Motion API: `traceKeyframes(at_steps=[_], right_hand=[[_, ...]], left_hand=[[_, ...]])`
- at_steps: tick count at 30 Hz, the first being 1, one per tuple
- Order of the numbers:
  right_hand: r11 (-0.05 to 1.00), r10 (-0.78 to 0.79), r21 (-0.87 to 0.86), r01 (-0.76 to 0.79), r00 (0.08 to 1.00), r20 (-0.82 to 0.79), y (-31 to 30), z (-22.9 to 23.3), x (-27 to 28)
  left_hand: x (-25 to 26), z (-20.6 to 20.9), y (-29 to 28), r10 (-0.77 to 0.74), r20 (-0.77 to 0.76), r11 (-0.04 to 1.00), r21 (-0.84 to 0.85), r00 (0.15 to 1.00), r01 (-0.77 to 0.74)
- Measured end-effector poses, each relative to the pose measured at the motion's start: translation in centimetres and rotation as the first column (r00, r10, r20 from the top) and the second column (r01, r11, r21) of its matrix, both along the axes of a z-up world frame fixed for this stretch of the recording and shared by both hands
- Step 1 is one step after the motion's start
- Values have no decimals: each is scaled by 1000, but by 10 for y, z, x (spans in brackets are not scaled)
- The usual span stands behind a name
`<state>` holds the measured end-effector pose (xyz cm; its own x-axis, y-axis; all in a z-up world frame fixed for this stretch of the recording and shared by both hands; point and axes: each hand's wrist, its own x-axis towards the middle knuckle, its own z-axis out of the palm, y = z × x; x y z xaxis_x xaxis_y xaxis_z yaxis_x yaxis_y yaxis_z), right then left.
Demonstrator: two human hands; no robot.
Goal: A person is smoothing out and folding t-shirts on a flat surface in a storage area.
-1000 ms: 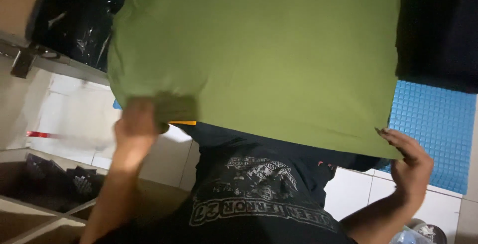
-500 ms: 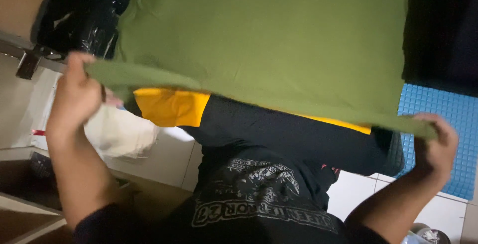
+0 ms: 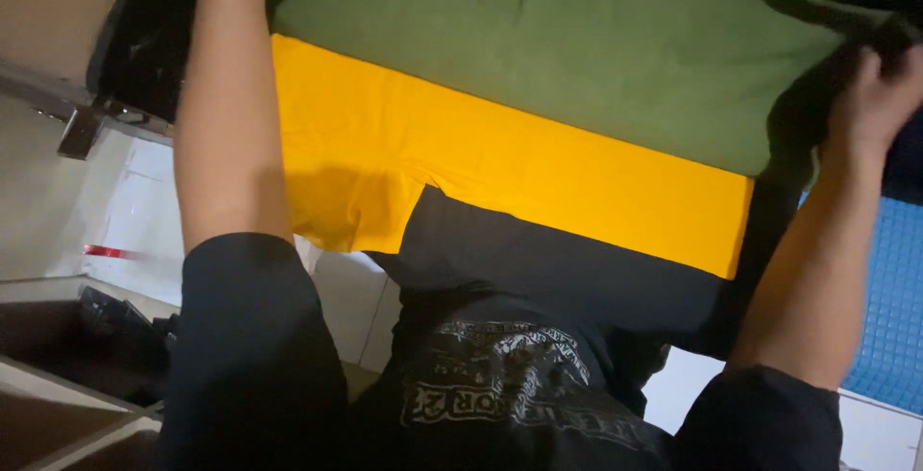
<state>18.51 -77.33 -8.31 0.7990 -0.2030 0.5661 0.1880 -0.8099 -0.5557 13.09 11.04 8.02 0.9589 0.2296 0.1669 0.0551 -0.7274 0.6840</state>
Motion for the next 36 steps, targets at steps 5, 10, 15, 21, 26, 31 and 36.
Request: traceKeyframes(at_steps=[5,10,15,21,26,31,36], right_hand=[[966,236,-89,-243,968,-83,85,59,-63],[973,-16,-227,-45,965,-263,110,80,-102],[967,-154,-247,66,921,-357,124,82,-130],[989,-34,-145,18,994,-108,125,75,-157],[998,11,-61,-10,1000,14,104,55,-160],[998,-45,22,54,959,-280,99,54,-170],[880,142,470,-67,982,-125,96,55,-178]], left_hand=[[27,-56,20,-53,90,996,80,995,46],[48,-120,40,-125,187,983,157,974,96],[44,-92,-5,-12,38,994,108,999,8],[66,-105,-10,139,-117,989,66,983,-132],[73,-123,24,130,14,978,-167,991,-126],[27,-109,18,385,7,614,-748,923,-251],[-16,-117,8,523,8,759,-459,853,-461]])
